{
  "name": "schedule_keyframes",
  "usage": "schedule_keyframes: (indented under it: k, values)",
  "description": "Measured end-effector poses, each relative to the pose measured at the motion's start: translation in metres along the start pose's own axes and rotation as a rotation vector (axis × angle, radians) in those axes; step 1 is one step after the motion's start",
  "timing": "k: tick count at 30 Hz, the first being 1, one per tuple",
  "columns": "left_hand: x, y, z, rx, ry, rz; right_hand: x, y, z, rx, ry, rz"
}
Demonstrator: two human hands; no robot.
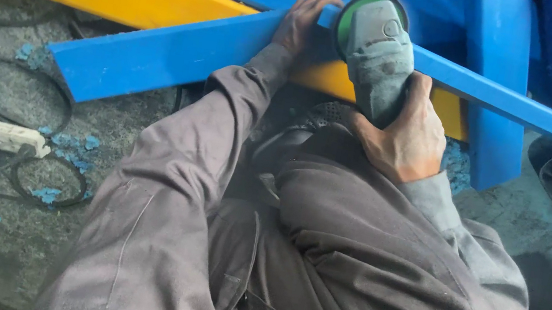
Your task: The person grinds the edges of blue painted metal bars using a handheld angle grinder.
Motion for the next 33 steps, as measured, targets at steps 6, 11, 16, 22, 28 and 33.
schedule_keyframes:
  k: [6,11,16,22,28,33]
  values:
    - [-0.005,0.004,-0.019,0.166,-0.044,-0.127,-0.011,-0.028,-0.007,0.057,-0.032,0.08]
    - [-0.002,-0.004,-0.018,0.035,-0.027,-0.084,0.032,0.043,0.032,0.07,0.067,-0.131]
    - [-0.001,0.016,-0.002,-0.018,-0.033,-0.1,0.047,0.059,0.038,0.103,0.108,-0.192]
    - [-0.006,0.021,0.0,0.033,-0.013,-0.127,-0.004,-0.01,0.0,0.071,0.015,0.047]
    - [-0.004,0.013,-0.008,-0.016,-0.003,-0.183,0.003,0.002,0.018,0.079,0.009,-0.008]
    - [-0.002,0.004,-0.013,-0.019,-0.049,-0.112,0.007,0.008,0.018,0.026,0.056,-0.012]
Point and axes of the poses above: each hand's wrist, its own x-axis away from the middle knuckle, its own z-axis out of the back of the hand, y = z × x, the point moved 8 cm from there along -x, towards the middle knuckle, and after that the axes turned 2 degrees about x, right-handed, at the moved point
